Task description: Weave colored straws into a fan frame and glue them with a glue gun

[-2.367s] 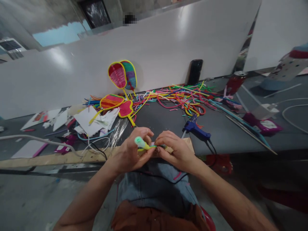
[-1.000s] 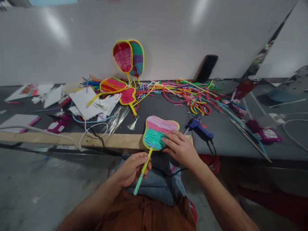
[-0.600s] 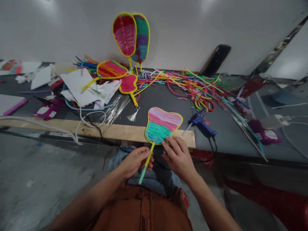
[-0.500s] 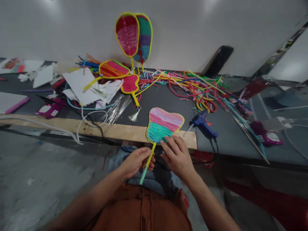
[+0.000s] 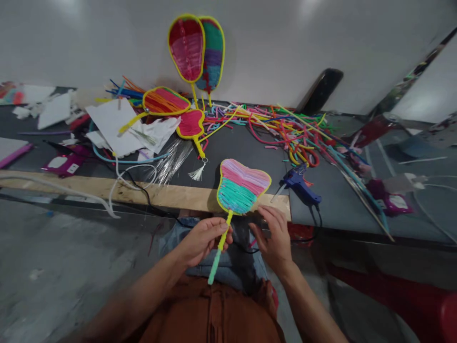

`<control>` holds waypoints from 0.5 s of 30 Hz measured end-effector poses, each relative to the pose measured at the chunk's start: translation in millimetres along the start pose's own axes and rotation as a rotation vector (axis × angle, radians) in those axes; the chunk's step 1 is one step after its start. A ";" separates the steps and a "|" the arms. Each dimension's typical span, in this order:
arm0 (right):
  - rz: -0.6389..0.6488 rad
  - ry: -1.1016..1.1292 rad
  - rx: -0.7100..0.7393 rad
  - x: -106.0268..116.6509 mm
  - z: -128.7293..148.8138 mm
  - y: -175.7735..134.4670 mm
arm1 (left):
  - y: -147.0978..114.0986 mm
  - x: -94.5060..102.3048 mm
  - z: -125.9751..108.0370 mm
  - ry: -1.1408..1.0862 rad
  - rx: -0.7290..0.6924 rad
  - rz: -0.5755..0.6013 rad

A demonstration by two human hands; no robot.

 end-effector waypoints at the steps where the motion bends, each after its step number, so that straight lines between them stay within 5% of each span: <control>1: -0.015 -0.018 -0.005 0.2 -0.3 1.6 | 0.1 -5.3 -4.8 -0.015 -0.016 0.017; 10: -0.121 0.082 0.139 5.0 14.0 29.2 | 3.9 -36.3 -25.0 -0.071 -0.101 0.077; 13: -0.137 0.108 0.150 9.0 12.9 33.4 | 0.0 -28.5 -31.4 0.156 -0.157 -0.014; 15: -0.142 0.128 0.152 11.8 10.6 35.7 | -8.0 -15.1 -48.6 0.468 -0.299 -0.186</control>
Point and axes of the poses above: each hand's wrist, its own y-axis towards the middle knuckle, its own x-axis out of the back of the hand, z = x × y, the point moved 8 cm from there along y, towards the middle knuckle, and after that the axes turned 14 degrees about z, right-handed, at the moved point
